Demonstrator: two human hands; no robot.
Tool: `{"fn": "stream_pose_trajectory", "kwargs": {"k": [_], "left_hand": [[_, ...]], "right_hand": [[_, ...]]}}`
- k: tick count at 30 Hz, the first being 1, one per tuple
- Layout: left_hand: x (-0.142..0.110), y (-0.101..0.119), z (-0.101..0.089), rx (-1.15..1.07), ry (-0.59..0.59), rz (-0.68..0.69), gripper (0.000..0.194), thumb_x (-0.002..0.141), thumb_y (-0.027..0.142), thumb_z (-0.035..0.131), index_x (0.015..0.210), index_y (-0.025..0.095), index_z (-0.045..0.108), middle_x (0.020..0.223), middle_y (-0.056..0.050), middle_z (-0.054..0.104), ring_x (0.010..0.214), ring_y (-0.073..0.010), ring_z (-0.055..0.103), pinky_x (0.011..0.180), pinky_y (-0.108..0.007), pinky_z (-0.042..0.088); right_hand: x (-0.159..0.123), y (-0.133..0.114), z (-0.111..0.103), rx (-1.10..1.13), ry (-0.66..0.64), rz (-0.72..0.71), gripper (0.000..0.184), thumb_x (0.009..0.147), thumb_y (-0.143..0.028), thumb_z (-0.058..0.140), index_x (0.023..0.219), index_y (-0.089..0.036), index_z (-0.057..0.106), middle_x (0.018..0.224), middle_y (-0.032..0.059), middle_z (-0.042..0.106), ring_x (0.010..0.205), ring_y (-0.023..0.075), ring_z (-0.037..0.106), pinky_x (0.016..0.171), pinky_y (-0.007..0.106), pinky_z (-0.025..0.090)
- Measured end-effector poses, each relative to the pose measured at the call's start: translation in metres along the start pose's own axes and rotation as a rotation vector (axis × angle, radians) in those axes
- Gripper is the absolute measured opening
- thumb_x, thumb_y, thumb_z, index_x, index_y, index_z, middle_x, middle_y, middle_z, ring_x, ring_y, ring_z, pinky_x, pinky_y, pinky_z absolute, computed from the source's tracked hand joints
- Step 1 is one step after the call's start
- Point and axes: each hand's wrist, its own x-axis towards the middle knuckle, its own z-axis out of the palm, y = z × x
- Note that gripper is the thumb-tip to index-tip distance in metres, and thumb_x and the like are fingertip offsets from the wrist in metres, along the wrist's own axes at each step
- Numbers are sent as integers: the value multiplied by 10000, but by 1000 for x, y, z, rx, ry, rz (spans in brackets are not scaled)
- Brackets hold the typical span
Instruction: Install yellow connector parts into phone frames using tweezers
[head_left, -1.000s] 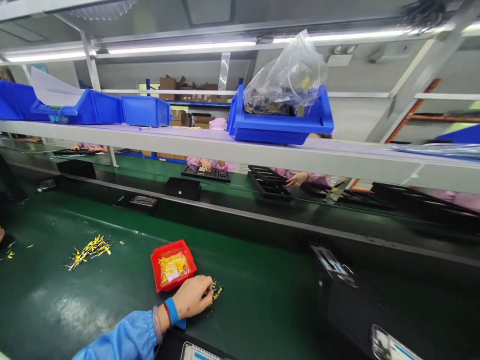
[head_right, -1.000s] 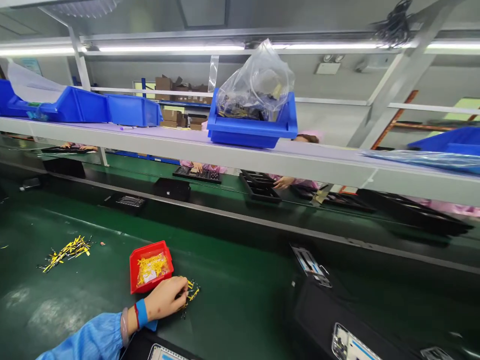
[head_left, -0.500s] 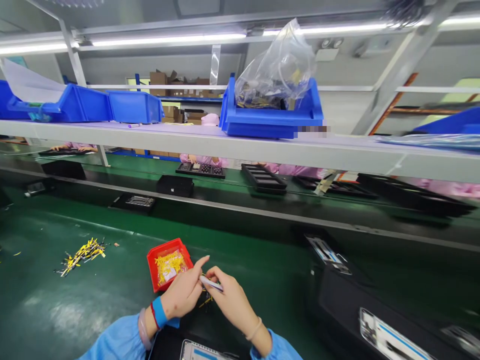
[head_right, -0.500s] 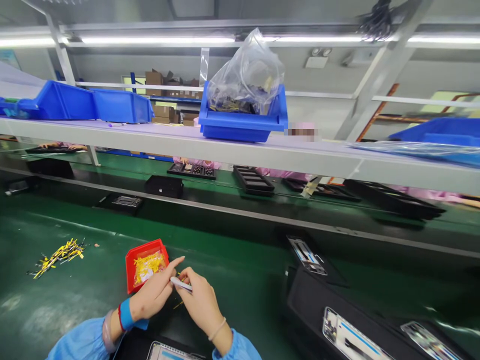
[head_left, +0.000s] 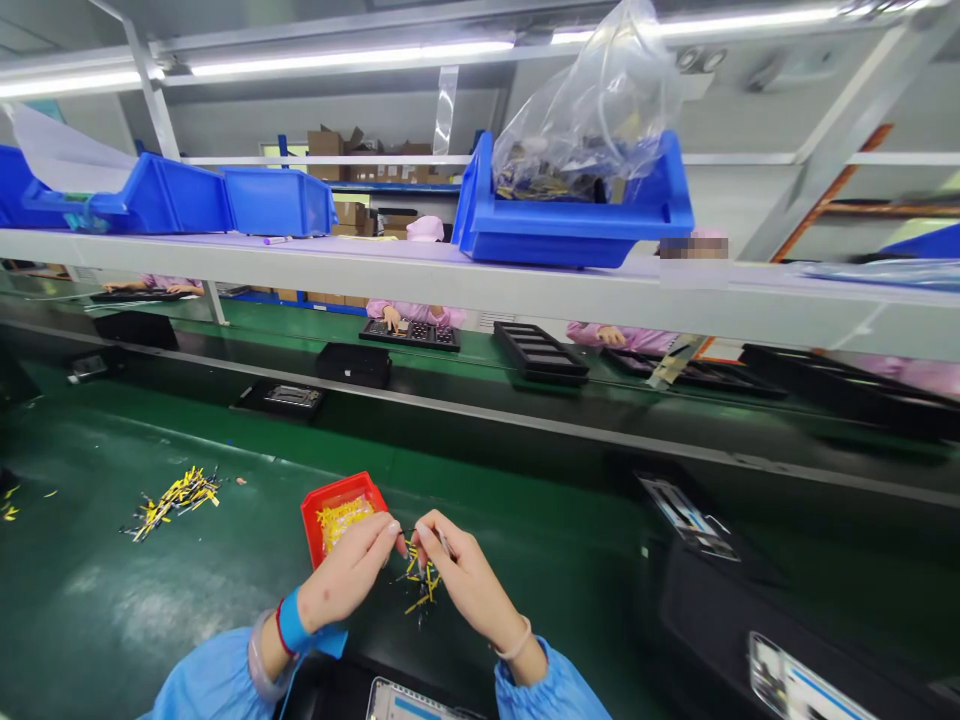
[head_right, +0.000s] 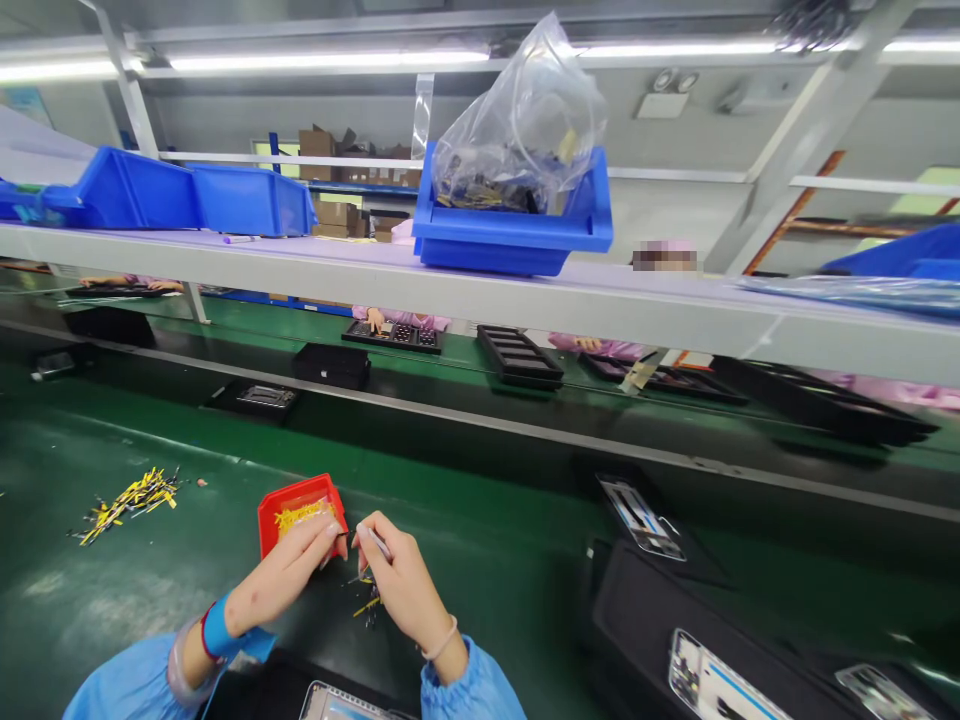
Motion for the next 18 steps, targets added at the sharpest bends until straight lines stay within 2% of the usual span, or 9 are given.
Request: {"fn": "stream_pose_trajectory", "kwargs": {"k": [5, 9, 11, 14, 16, 18], "left_hand": [[6, -3, -1, -245, -120, -155, 578, 818, 716, 359, 691, 174, 518, 568, 40, 401, 527, -113, 358, 510, -236, 316], [8, -5, -1, -300, -134, -181, 525, 757, 703, 476, 719, 179, 502, 577, 56, 391, 521, -99, 334, 513, -224, 292], [8, -5, -2, -254, -98, -152, 492, 783, 669, 464, 745, 180, 510, 600, 47, 416, 539, -107, 364, 535, -228, 315], [7, -5, -2, -89, -3, -74, 417, 861, 564, 406, 788, 180, 550, 659, 10, 498, 601, -138, 450, 583, -242, 365], [6, -6, -1, 37, 50, -22, 363, 902, 470, 369, 813, 183, 572, 708, -17, 558, 654, -161, 507, 625, -255, 400], [6, -7, 0, 134, 69, 26, 315, 922, 383, 347, 839, 188, 580, 758, -36, 604, 700, -175, 551, 670, -268, 433]], "right_hand": [[-2, -3, 0, -2, -37, -16, 500, 929, -640, 350, 732, -210, 514, 588, -27, 501, 558, 149, 484, 567, 256, 403], [-3, -3, 1, -51, -25, -31, 438, 944, -575, 367, 750, -213, 518, 585, -30, 513, 554, 148, 506, 550, 247, 414], [-3, 0, 3, -93, 47, -37, 341, 934, -514, 406, 842, -210, 532, 622, -25, 544, 510, 139, 504, 498, 237, 407], [-4, 5, 9, -248, 273, -97, 199, 894, -395, 463, 922, -207, 522, 682, -8, 578, 451, 132, 503, 449, 242, 404], [-5, 6, 13, -377, 388, -184, 131, 880, -319, 469, 853, -211, 539, 706, 18, 591, 535, 162, 578, 508, 258, 451], [-7, 6, 17, -471, 427, -255, 145, 882, -270, 465, 815, -209, 579, 759, 50, 613, 654, 190, 633, 580, 268, 487]]}}
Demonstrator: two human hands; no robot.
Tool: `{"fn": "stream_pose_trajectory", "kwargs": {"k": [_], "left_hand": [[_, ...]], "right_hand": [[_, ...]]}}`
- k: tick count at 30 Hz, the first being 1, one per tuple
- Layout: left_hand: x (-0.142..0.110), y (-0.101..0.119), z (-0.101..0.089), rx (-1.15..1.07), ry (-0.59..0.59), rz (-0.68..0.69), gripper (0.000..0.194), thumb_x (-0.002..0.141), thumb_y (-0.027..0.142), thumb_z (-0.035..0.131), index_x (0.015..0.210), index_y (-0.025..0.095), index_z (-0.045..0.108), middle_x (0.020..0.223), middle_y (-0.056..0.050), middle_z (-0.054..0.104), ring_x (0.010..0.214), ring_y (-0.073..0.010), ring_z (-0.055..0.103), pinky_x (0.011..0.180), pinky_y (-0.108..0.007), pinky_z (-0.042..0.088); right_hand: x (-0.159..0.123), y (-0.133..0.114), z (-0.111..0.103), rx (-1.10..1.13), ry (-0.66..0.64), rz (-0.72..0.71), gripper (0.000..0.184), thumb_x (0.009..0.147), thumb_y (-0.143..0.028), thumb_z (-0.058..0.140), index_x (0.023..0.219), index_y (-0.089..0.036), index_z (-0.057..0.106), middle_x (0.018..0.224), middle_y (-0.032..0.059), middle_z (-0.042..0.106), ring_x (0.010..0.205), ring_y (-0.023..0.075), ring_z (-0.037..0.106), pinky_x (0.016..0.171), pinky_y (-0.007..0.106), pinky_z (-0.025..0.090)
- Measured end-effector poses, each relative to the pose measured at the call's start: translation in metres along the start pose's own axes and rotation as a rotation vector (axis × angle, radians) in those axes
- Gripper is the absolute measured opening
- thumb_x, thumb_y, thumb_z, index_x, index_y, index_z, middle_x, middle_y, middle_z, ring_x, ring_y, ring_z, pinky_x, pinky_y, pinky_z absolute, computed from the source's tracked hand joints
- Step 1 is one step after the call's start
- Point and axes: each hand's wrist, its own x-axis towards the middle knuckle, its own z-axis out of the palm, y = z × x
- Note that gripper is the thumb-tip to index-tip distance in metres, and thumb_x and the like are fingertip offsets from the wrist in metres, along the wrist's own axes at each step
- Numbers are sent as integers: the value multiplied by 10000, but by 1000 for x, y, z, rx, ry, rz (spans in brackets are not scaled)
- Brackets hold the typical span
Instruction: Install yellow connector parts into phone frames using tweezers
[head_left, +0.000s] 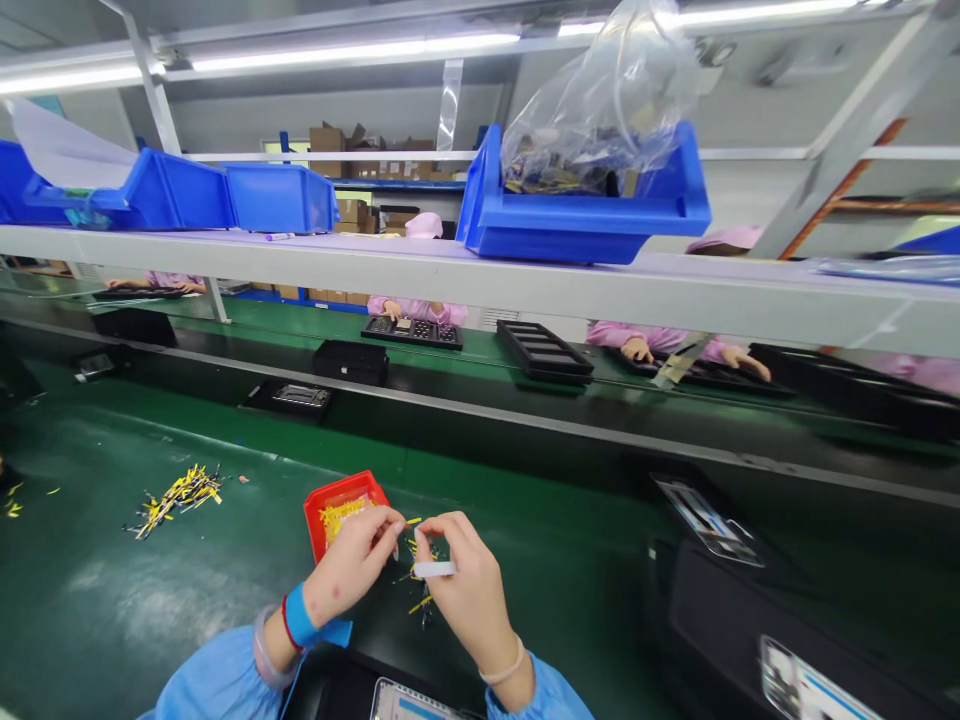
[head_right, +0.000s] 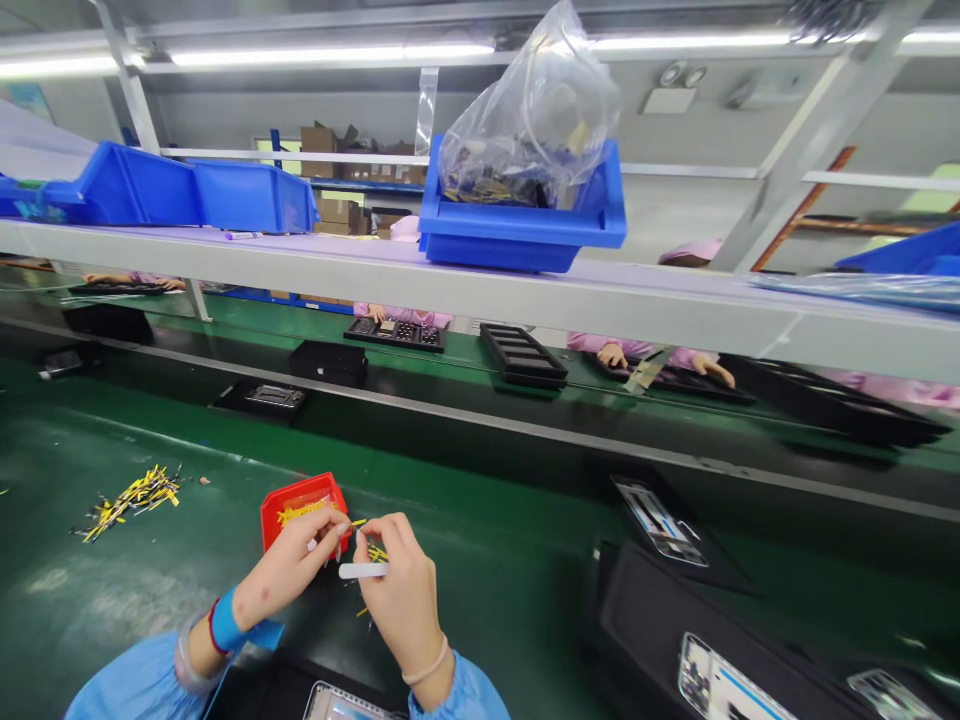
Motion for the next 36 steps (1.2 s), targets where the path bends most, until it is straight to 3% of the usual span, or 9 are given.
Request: {"fn": "stream_pose_trajectory", "kwargs": {"k": [7, 14, 18, 22, 25, 29, 36], "left_hand": [[-5, -4, 4, 260, -74, 200, 265, 948, 195, 322, 1007, 187, 580, 941, -81, 656, 851, -202, 614, 772, -306, 494], [-2, -8, -6, 432, -110, 258, 238, 940, 150, 358, 985, 189, 589, 849, -52, 633, 784, -195, 605, 728, -281, 486], [5, -16, -26, 462, 17, 214, 227, 904, 154, 397, 919, 201, 618, 897, -53, 593, 825, -191, 580, 752, -284, 483], [12, -26, -51, 426, 190, 82, 225, 886, 212, 418, 842, 196, 638, 827, -49, 550, 789, -201, 561, 747, -315, 479], [15, -30, -62, 341, 189, -9, 229, 880, 216, 409, 824, 187, 629, 725, -24, 565, 697, -187, 563, 717, -301, 468], [16, -32, -66, 298, 157, -33, 220, 863, 203, 402, 811, 175, 614, 685, -13, 599, 639, -167, 561, 640, -259, 443], [18, -33, -56, 256, 89, -25, 164, 809, 181, 452, 731, 168, 595, 681, -10, 590, 626, -153, 537, 606, -242, 410]], "right_hand": [[-4, -2, 3, -118, -48, -65, 276, 906, -240, 420, 887, -192, 690, 806, 74, 649, 603, 178, 641, 539, 258, 496], [-2, 4, 7, -4, 41, -67, 226, 870, -204, 464, 799, -184, 677, 729, 60, 664, 616, 184, 647, 564, 264, 506], [1, 11, 10, 50, 102, -25, 181, 850, -229, 493, 788, -195, 660, 729, 47, 666, 623, 188, 634, 581, 274, 504], [14, 15, 28, 141, -28, 113, 164, 781, -240, 511, 745, -198, 665, 728, 55, 667, 648, 209, 626, 608, 295, 486], [27, 18, 50, 167, -132, 188, 114, 703, -207, 553, 647, -204, 652, 666, 47, 658, 623, 222, 617, 590, 298, 463], [34, 24, 69, 200, -185, 250, 84, 647, -174, 584, 607, -210, 648, 630, 30, 650, 619, 230, 616, 598, 302, 464], [30, 34, 64, 349, -220, 317, 342, 830, -375, 455, 761, -171, 722, 755, 88, 705, 698, 232, 641, 620, 314, 496]]}}
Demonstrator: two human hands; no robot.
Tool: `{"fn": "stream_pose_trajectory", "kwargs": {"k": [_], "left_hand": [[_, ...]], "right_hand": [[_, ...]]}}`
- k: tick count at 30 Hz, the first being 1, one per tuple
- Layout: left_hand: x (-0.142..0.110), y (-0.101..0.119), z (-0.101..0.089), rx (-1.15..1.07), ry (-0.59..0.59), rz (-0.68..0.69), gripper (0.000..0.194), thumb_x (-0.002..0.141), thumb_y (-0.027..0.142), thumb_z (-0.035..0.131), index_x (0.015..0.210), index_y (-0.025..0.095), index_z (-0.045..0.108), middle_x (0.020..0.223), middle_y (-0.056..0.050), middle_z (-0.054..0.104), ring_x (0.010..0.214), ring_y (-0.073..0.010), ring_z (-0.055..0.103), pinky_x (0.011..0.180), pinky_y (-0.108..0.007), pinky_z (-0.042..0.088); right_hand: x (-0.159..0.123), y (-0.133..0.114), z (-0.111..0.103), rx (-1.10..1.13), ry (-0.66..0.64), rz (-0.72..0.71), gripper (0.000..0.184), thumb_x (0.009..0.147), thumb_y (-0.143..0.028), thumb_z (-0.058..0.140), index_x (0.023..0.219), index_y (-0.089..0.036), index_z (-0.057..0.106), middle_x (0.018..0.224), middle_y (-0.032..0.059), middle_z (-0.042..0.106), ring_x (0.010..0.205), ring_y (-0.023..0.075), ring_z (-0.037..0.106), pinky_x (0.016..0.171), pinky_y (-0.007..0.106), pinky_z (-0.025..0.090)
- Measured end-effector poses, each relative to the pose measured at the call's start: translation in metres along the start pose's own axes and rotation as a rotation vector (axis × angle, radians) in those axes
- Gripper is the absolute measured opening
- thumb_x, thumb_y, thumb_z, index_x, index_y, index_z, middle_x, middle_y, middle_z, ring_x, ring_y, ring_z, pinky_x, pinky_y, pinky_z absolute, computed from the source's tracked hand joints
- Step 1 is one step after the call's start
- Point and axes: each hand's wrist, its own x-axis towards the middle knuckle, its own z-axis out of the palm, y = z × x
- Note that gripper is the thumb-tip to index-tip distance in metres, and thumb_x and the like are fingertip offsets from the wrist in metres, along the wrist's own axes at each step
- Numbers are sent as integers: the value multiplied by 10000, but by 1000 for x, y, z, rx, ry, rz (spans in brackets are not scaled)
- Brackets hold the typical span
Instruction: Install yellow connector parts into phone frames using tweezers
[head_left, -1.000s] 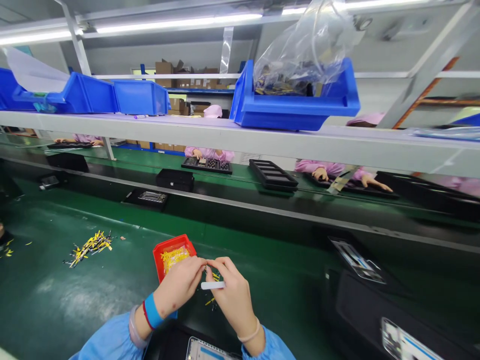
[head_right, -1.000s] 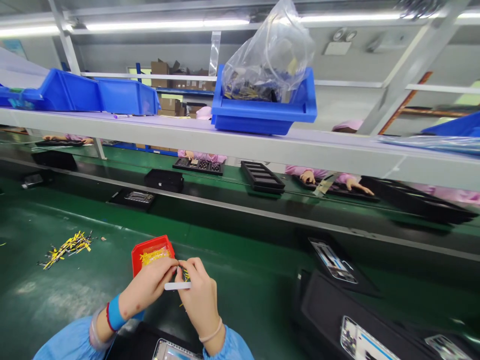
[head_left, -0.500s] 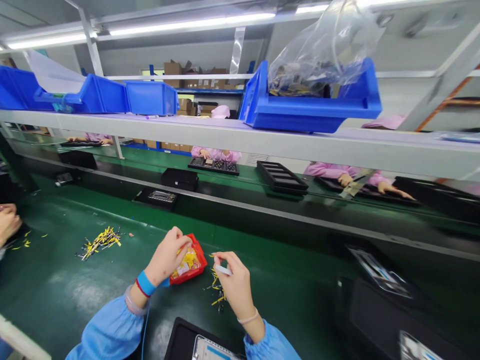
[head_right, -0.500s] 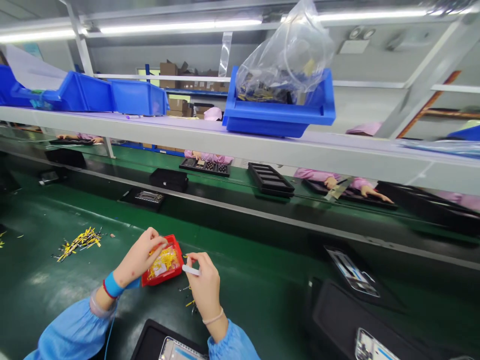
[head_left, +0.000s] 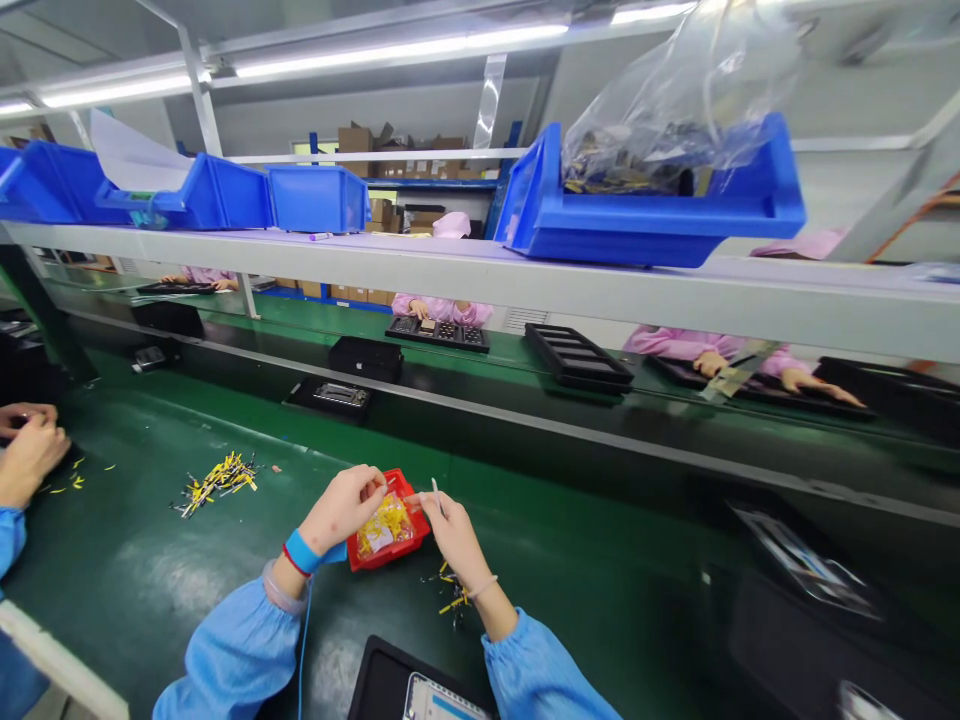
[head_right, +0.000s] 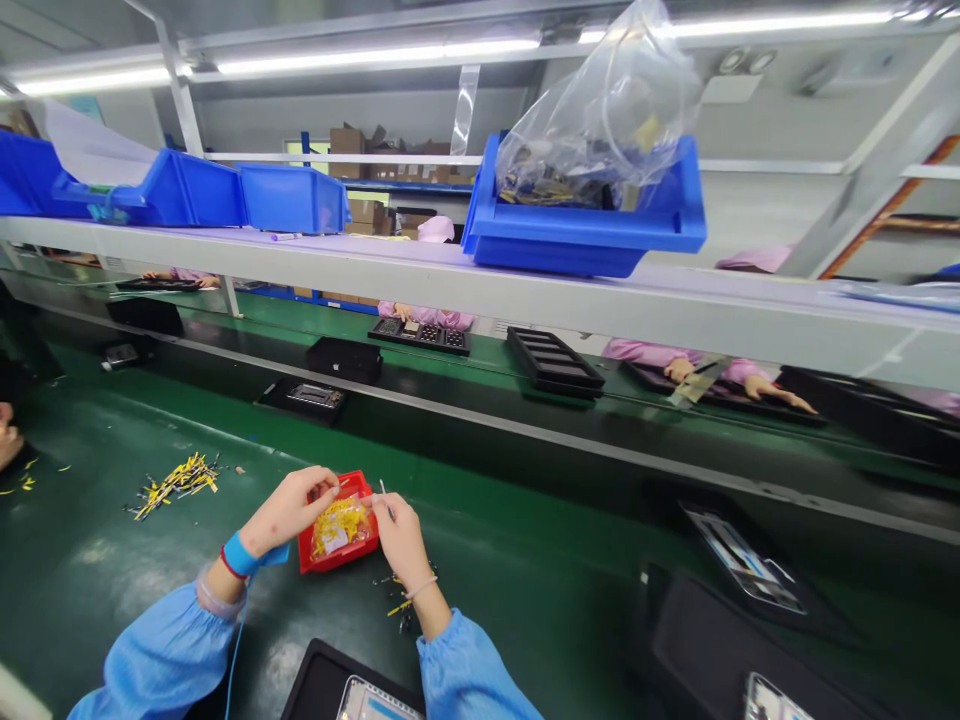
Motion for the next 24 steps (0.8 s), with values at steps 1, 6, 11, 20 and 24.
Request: {"fn": "stream_pose_trajectory", "kwargs": {"k": [1, 6, 11, 20, 24], "left_hand": [[0, 1, 2, -6, -12, 7, 157, 796, 165, 457, 723, 166, 596, 681, -10, 586, 626, -151, 535, 607, -241, 409], [-2, 6, 10, -48, -100, 54, 191, 764, 107, 467, 789, 153, 650, 733, -13, 608, 644, -138, 557, 609, -219, 421], [-3, 7, 16, -64, -142, 71, 219, 740, 82, 483, 815, 151, 677, 713, -5, 609, 633, -135, 558, 608, -213, 433], [0, 8, 23, 7, -75, 26, 332, 715, 10, 471, 857, 181, 717, 820, -26, 651, 759, -153, 615, 726, -233, 472], [3, -5, 20, 41, -10, -56, 329, 725, 20, 459, 917, 169, 681, 833, -37, 653, 772, -171, 614, 746, -271, 475]], "right_hand": [[-1, -1, -1, 21, -13, 4, 356, 831, -409, 465, 798, -165, 722, 773, 86, 709, 659, 218, 629, 577, 298, 486], [-8, -10, -5, 79, -74, 11, 374, 738, -439, 582, 946, -148, 692, 822, 61, 700, 379, 86, 363, 369, 227, 285], [-11, -19, -8, 93, -89, -17, 229, 739, -396, 582, 704, -178, 645, 662, 17, 634, 449, 110, 407, 427, 228, 303], [-13, -22, -7, 119, -71, -4, 218, 718, -398, 580, 670, -190, 623, 588, -4, 590, 507, 146, 467, 492, 251, 356], [-11, -19, -10, 155, -8, 51, 263, 710, -448, 609, 652, -192, 596, 580, -8, 579, 484, 137, 458, 482, 251, 357]]}}
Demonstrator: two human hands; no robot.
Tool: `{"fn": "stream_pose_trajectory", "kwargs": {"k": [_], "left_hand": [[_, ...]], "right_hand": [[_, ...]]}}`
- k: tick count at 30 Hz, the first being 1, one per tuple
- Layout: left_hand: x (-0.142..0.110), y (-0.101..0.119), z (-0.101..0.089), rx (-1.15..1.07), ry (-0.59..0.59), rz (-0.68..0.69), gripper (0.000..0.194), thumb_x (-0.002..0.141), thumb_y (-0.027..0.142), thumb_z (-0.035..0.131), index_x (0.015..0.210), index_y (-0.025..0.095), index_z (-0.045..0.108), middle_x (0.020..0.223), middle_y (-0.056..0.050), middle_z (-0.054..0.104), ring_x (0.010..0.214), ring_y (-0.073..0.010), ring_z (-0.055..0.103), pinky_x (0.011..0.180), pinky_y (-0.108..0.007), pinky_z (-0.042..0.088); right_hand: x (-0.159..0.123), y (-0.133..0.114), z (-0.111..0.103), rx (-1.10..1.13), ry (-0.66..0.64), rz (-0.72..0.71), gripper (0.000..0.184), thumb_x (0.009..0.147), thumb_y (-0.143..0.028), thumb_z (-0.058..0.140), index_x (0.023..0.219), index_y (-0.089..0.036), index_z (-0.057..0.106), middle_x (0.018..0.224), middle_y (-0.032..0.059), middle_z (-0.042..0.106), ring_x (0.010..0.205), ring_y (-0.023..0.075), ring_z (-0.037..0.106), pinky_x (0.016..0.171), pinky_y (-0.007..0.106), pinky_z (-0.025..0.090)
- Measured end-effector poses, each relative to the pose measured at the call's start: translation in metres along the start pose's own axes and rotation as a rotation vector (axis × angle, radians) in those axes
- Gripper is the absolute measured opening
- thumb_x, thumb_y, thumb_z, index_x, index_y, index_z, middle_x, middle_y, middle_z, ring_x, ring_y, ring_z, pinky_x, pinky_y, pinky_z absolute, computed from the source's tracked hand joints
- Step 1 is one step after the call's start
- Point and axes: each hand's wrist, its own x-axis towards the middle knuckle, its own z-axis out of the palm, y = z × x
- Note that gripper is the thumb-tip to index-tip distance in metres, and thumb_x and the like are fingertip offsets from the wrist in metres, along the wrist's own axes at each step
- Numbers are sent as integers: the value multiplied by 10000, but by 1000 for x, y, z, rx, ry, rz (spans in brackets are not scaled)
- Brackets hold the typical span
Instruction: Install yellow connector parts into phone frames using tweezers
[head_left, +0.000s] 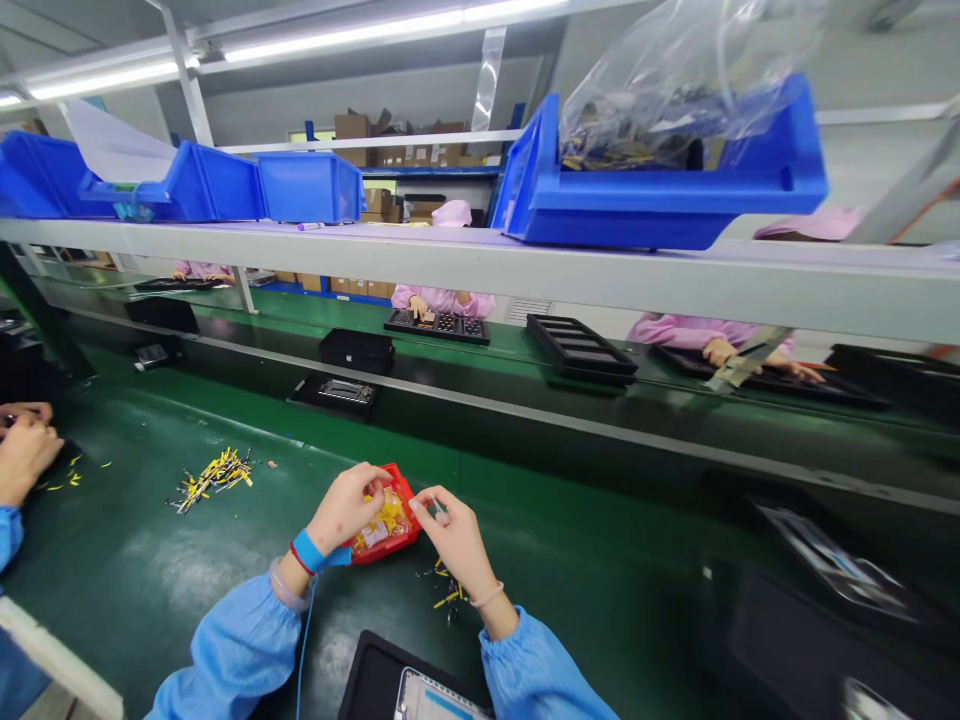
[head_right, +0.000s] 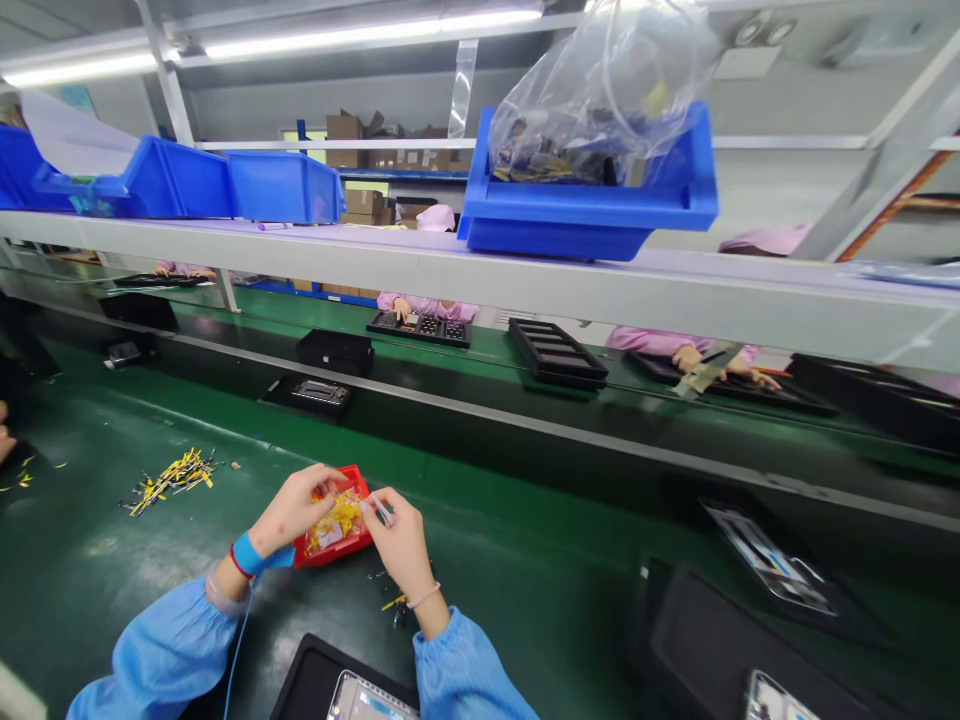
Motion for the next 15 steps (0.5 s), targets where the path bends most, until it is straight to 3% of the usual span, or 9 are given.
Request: {"fn": "stream_pose_trajectory", "kwargs": {"k": [3, 6, 8, 12, 15], "left_hand": [[2, -9, 0, 31, 22, -57, 271, 733, 26, 451, 830, 161, 665, 772, -39, 639, 745, -182, 601, 739, -292, 470], [2, -9, 1, 43, 33, -59, 186, 749, 79, 507, 707, 170, 664, 851, -67, 645, 856, -223, 586, 840, -350, 442], [1, -6, 1, 26, 50, -57, 155, 746, 112, 545, 724, 177, 685, 895, -78, 644, 909, -252, 572, 883, -392, 421], [-1, 2, 4, -84, 98, -82, 164, 797, 174, 536, 833, 192, 695, 850, -65, 652, 894, -250, 582, 872, -402, 439], [-6, 14, 12, -224, 51, -76, 188, 850, 285, 540, 852, 165, 686, 811, -59, 683, 783, -207, 626, 759, -332, 500]], "right_hand": [[2, 0, -2, 46, 36, 39, 337, 685, -519, 651, 640, -191, 585, 593, 1, 584, 495, 141, 475, 469, 249, 364], [3, -1, -3, 108, 58, 74, 398, 646, -577, 687, 643, -192, 585, 629, 22, 600, 569, 167, 528, 474, 246, 392], [2, -2, -4, 152, 60, 114, 422, 629, -596, 697, 676, -192, 586, 637, 25, 605, 555, 157, 526, 445, 232, 383], [-9, -5, -11, 228, 36, 249, 491, 637, -644, 660, 786, -186, 564, 583, -15, 584, 323, 48, 267, 305, 187, 184], [-23, -14, -19, 271, 11, 316, 533, 643, -678, 635, 818, -181, 555, 592, -24, 584, 303, 15, 175, 296, 172, 132]]}}
